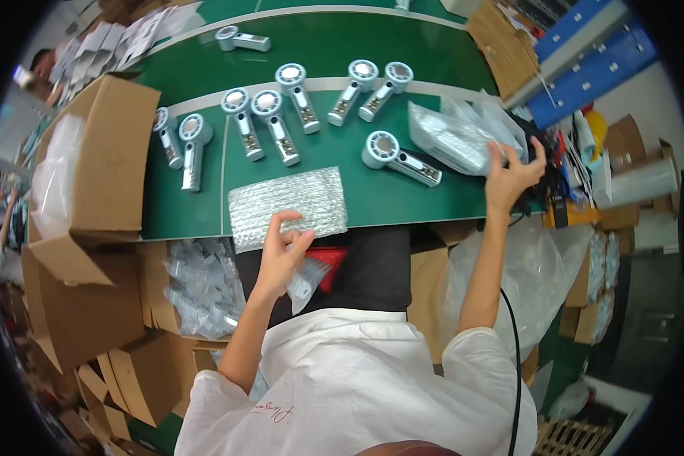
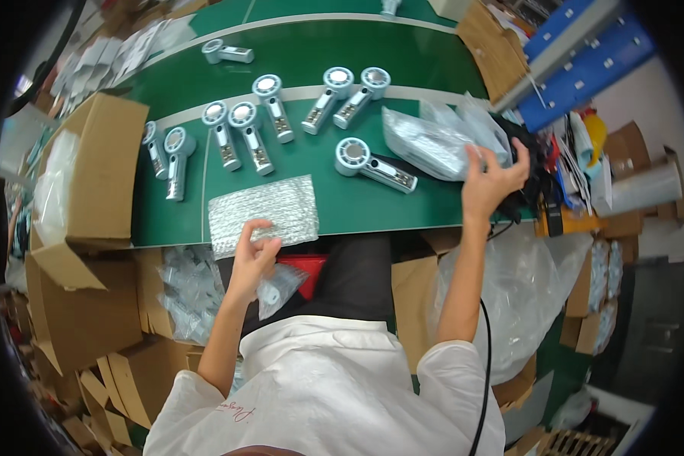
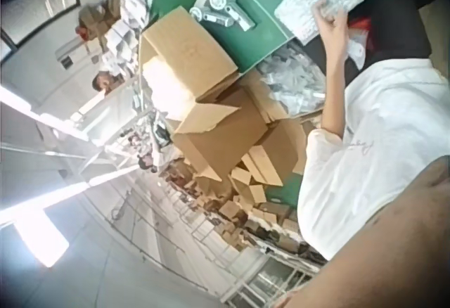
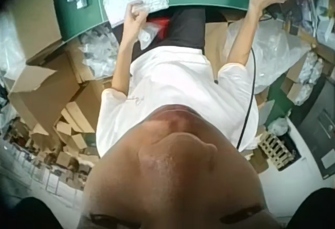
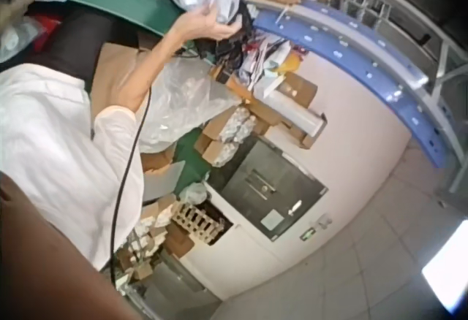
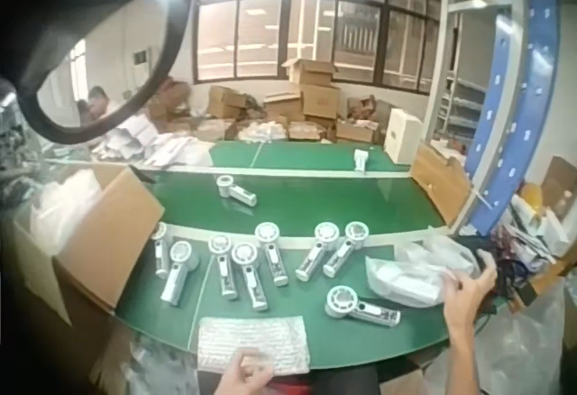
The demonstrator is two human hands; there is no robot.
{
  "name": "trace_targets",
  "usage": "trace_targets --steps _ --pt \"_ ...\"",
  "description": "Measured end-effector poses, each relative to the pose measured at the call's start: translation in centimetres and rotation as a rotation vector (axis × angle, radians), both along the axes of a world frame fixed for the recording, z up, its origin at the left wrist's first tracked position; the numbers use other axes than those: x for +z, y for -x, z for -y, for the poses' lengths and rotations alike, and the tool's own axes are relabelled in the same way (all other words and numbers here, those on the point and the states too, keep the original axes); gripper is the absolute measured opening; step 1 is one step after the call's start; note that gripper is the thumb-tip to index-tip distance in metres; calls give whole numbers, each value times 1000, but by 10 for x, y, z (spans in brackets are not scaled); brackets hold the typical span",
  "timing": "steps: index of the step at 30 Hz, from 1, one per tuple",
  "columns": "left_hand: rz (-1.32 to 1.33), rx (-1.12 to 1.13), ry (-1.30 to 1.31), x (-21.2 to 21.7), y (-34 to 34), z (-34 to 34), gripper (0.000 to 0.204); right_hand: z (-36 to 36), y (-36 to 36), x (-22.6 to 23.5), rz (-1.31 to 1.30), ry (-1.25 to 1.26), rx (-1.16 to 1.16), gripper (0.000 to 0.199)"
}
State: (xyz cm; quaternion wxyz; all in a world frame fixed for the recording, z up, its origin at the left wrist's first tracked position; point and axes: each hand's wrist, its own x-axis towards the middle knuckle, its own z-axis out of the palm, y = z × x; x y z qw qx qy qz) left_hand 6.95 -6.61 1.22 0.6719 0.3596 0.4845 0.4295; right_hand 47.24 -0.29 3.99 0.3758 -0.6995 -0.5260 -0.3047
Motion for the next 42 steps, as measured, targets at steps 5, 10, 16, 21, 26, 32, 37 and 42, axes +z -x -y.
trace_targets --steps 5,10,16,21,26,32,37,42 --pt "-86 -42 -22 -9 8 -21 51 -27 -45 -12 -165 -67 173 19" --pt "-147 -170 -38 -10 18 -44 56 -37 -51 2 -396 111 222 22" --pt "-145 -154 -228 -12 20 -39 43 -36 -34 52 -167 20 226 21" --pt "-162 -107 -479 37 18 -8 30 9 17 118 6 -78 317 17" --pt "-150 -211 -564 105 36 33 38 57 95 150 -359 -183 248 11" --pt "-301 -94 -539 130 69 83 63 72 236 90 -527 296 1107 15" --pt "-713 87 -155 94 116 148 78 102 355 19 -678 612 1603 11" --pt "-911 482 57 18 172 252 43 164 470 -46 -470 785 2099 7"
